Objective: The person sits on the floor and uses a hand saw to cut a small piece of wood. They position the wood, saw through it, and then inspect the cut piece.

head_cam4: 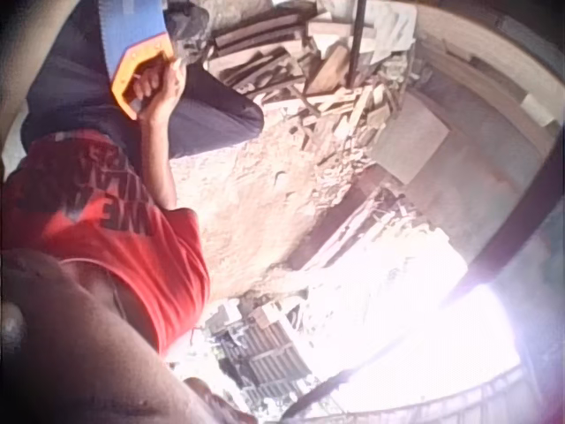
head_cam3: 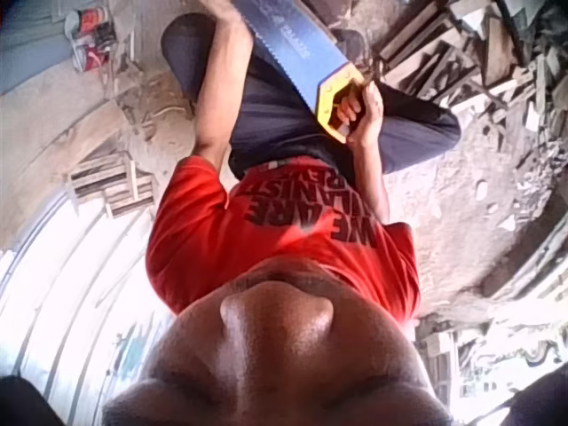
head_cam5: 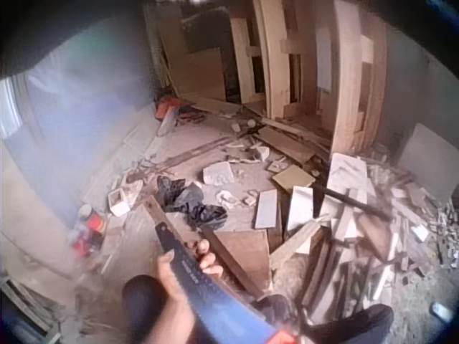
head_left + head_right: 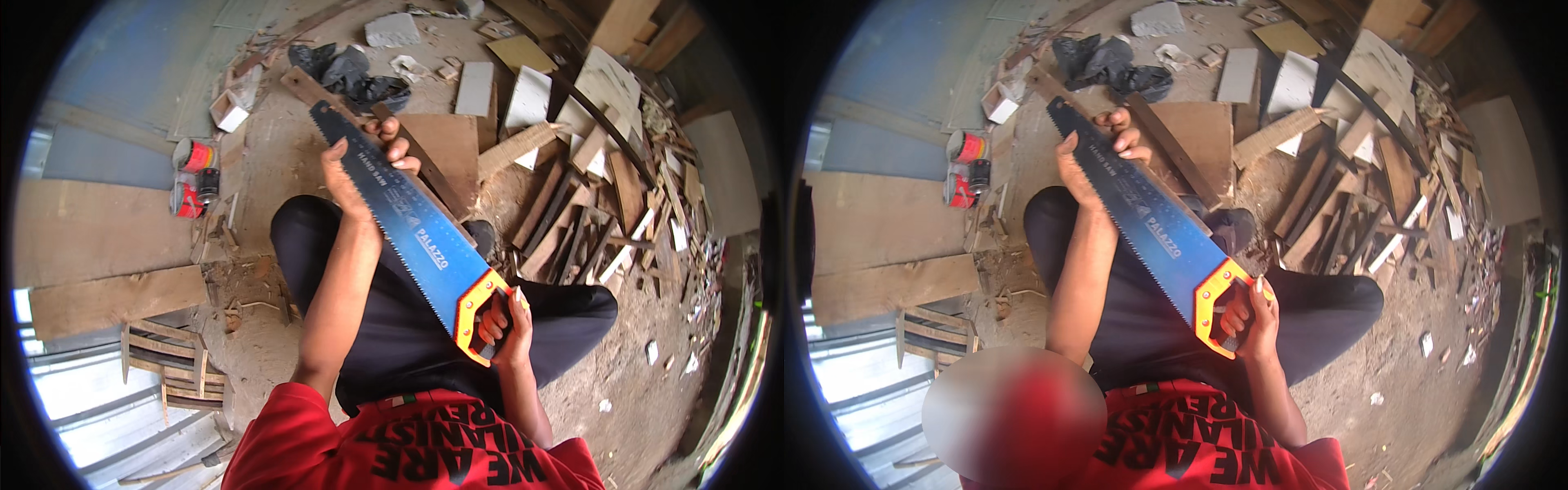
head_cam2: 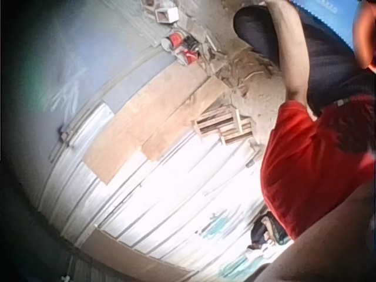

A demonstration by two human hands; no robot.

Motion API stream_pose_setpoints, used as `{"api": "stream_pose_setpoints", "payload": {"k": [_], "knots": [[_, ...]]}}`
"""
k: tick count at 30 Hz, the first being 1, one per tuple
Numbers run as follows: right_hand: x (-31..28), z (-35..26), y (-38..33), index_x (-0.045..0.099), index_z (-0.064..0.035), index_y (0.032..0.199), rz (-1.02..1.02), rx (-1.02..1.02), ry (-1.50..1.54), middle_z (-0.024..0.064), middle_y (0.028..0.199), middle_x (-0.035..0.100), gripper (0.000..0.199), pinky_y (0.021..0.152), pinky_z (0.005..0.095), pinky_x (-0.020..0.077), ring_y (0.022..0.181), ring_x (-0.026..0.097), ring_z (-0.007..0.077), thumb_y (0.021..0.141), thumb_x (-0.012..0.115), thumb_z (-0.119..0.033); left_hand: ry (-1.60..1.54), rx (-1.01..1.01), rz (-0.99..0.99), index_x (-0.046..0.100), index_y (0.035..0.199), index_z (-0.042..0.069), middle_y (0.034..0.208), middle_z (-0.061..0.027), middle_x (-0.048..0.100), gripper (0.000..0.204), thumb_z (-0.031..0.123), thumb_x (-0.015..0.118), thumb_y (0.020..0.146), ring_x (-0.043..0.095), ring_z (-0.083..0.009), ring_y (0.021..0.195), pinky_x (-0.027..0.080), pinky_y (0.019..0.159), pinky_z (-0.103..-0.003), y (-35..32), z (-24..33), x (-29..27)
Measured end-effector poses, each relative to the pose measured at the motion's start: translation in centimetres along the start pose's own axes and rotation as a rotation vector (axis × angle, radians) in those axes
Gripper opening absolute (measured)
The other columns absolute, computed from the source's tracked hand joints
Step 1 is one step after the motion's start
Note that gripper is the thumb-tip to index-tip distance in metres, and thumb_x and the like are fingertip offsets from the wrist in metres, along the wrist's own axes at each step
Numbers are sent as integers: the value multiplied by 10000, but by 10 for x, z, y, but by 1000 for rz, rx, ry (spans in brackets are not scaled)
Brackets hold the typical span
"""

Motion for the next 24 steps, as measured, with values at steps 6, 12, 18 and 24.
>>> {"api": "stream_pose_setpoints", "payload": {"k": [6, 12, 18, 24], "knots": [[-15, 11, -10, 392, -147, 821, 29, 46, -22, -3, 624, 369, 292, 420, 268, 364, 466, 372, 104, 1018, 490, -340, -26, -63, 29, 518, 1025, 46, 981, -63, 473, 342, 273, 639, 800, 452, -147, 715, 381, 721, -305, -13, -13, -20], [-26, 27, -18, 385, -146, 818, 45, 96, 12, 1, 622, 379, 307, 439, 273, 369, 475, 384, 100, 1015, 502, -349, -32, -112, 97, 506, 1006, 72, 863, -28, 451, 345, 249, 681, 768, 439, -135, 691, 372, 704, -280, -25, -20, -44], [-27, 31, -18, 379, -146, 840, 54, 94, -8, -4, 623, 358, 290, 421, 257, 356, 461, 348, 90, 1027, 466, -350, -33, -121, 96, 506, 1003, 74, 857, -26, 445, 344, 250, 685, 767, 442, -132, 694, 374, 705, -276, -29, -22, -49], [-31, 33, -16, 379, -147, 848, 62, 95, -20, -8, 621, 346, 288, 410, 248, 346, 455, 328, 83, 1032, 452, -356, -16, -118, 106, 514, 1007, 70, 864, -28, 451, 343, 269, 672, 776, 449, -135, 705, 380, 713, -280, -30, -23, -51]]}}
Point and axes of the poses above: each hand's wrist, its own y-axis towards the middle knuckle, its own x-axis out of the palm, z = x × y, the point moved 10 cm from there along y, towards the middle knuckle
